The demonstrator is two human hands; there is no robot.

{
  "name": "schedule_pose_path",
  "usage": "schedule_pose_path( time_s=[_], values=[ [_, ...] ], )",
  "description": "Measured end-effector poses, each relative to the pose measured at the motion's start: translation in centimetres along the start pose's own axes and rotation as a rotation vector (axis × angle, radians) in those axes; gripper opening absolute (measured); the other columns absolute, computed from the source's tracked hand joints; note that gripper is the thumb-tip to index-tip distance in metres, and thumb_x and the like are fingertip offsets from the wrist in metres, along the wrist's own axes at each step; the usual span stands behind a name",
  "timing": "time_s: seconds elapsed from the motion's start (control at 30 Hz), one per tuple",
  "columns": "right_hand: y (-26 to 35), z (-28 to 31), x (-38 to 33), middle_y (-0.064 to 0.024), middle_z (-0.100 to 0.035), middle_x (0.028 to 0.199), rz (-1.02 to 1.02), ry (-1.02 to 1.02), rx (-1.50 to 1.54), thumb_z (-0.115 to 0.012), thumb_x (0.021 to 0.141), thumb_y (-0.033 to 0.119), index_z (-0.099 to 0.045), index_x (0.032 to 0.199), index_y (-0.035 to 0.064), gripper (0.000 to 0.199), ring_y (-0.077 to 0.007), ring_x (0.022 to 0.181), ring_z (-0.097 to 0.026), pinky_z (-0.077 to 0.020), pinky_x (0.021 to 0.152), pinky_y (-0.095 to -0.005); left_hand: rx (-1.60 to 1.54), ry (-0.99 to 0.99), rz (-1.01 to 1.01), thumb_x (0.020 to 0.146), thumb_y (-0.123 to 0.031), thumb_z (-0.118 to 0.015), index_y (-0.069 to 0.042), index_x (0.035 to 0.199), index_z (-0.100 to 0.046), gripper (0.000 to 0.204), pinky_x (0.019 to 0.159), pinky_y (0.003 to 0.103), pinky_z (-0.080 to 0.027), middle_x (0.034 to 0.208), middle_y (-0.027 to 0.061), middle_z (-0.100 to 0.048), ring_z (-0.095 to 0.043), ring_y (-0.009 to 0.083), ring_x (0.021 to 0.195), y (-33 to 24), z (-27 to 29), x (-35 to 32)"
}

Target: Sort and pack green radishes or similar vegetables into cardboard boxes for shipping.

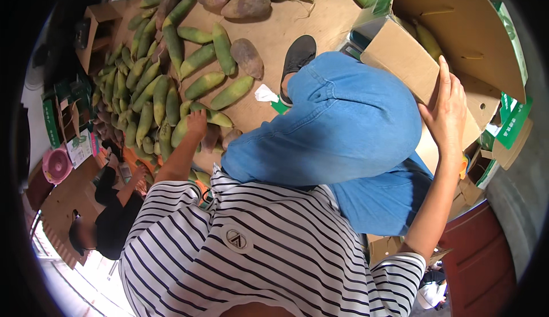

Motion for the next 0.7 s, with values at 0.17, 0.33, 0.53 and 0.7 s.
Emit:
schedule_pose_path(
  time_s=[0.17, 0.33, 0.53, 0.7],
  values=[
    [0.0, 0.1, -0.2, -0.0164, -0.052, 0.119, -0.005, -0.001, -0.02, -0.084, 0.057, 0.006, -0.024, 0.149, 0.0148, 0.11, -0.034, 0.112, -0.051, -0.0422, 0.098, -0.0427, -0.065, -0.015, -0.126, 0.079, -0.027, -0.07, -0.007, 0.126, -0.048, 0.056, 0.101, 0.048, -0.038, 0.13, 0.0129, -0.049, -0.046, 0.0289, 0.123, -2.9, 2.1, 0.3],
    [0.4, 0.5, 0.0, -0.0167, -0.052, 0.119, -0.004, -0.016, -0.008, -0.084, 0.057, 0.006, -0.025, 0.149, 0.0142, 0.11, -0.0343, 0.112, -0.051, -0.0421, 0.098, -0.0428, -0.604, 0.078, 0.06, 0.073, -0.035, -0.077, -0.002, 0.127, -0.044, 0.071, 0.099, 0.045, -0.041, 0.127, 0.0195, -0.051, -0.048, 0.034, 0.121, -2.6, 0.3, 2.2],
    [-0.1, -0.1, -0.3, -0.0172, -0.051, 0.121, -0.02, 0.004, 0.026, -0.085, 0.055, 0.008, -0.024, 0.149, 0.0136, 0.112, -0.0342, 0.113, -0.05, -0.0414, 0.099, -0.043, -0.957, -0.168, 0.266, 0.069, -0.032, -0.081, 0.0, 0.131, -0.036, 0.083, 0.095, 0.046, -0.045, 0.124, 0.0265, -0.052, -0.05, 0.0409, 0.117, -2.3, 4.8, 4.0],
    [0.1, 0.0, 0.0, -0.0164, -0.05, 0.12, -0.002, 0.002, 0.051, -0.085, 0.055, 0.008, -0.025, 0.149, 0.0136, 0.112, -0.0341, 0.112, -0.05, -0.0416, 0.098, -0.0433, -0.667, -0.105, 0.106, 0.069, -0.032, -0.081, -0.002, 0.129, -0.039, 0.079, 0.095, 0.045, -0.045, 0.126, 0.0273, -0.049, -0.053, 0.0424, 0.112, -4.9, 9.4, 3.9]
  ],
)
Point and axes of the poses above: each hand's wrist, its own x-axis towards the middle knuckle, its own z-axis out of the back of the hand, y = z × x, the point moved 9 cm from there along x, towards the middle knuckle
